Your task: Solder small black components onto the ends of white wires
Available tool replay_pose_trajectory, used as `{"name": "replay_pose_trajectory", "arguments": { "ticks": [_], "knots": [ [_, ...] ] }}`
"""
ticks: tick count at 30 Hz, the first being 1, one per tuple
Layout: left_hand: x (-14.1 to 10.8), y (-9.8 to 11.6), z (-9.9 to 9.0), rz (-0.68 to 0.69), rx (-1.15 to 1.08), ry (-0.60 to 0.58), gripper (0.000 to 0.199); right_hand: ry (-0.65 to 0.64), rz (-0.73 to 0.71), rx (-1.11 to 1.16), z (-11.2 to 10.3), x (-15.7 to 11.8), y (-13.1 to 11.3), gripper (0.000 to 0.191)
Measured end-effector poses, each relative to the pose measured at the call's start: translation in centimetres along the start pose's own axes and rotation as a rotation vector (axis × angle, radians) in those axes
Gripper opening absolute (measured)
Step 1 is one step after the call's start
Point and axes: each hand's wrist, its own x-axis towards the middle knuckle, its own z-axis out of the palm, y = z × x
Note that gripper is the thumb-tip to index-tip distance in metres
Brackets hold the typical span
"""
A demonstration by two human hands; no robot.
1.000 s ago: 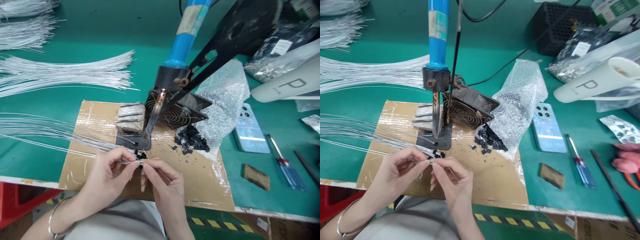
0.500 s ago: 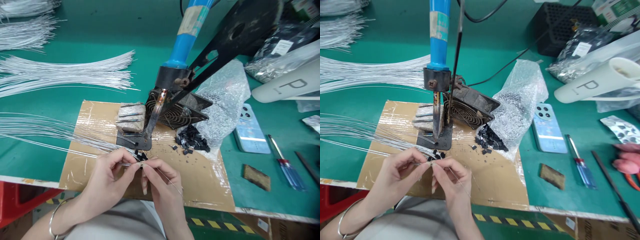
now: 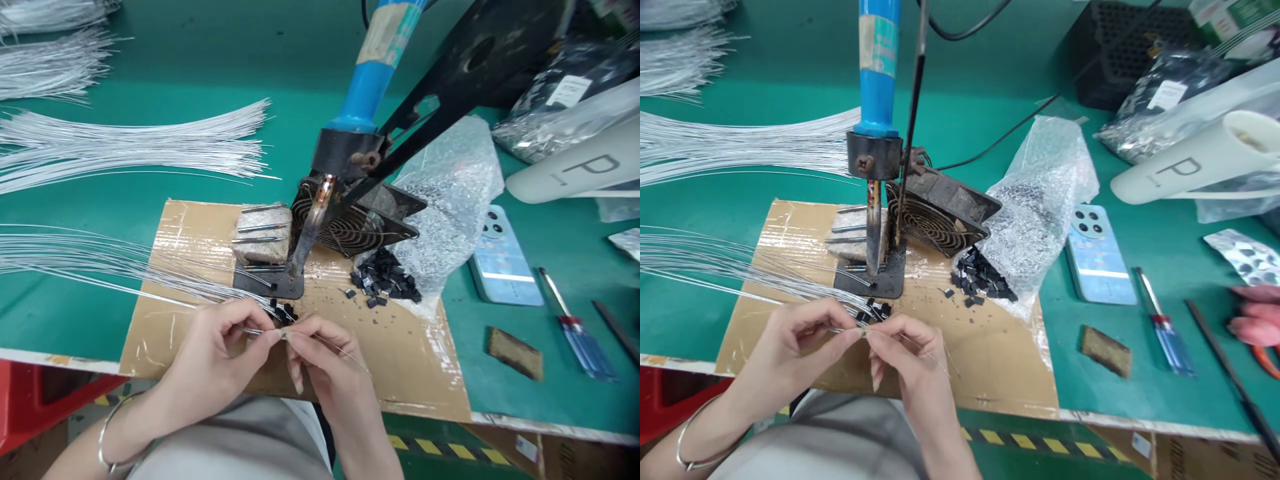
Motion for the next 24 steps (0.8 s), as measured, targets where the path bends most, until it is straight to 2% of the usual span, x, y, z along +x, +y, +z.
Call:
{"name": "replay_pose_trajectory", "arguments": {
  "ticks": [8,24],
  "knots": [
    [-0.2,-0.5,0.5,-0.008,-0.006,0.074,0.019,0.015,-0.097,0.015,-0.1,0.0,1.4,0.023],
    [-0.6,-1.5,1.6,0.074,0.080,0.190,0.021,0.072,-0.100,0.100,1.2,0.1,0.8,0.020]
  ]
}}
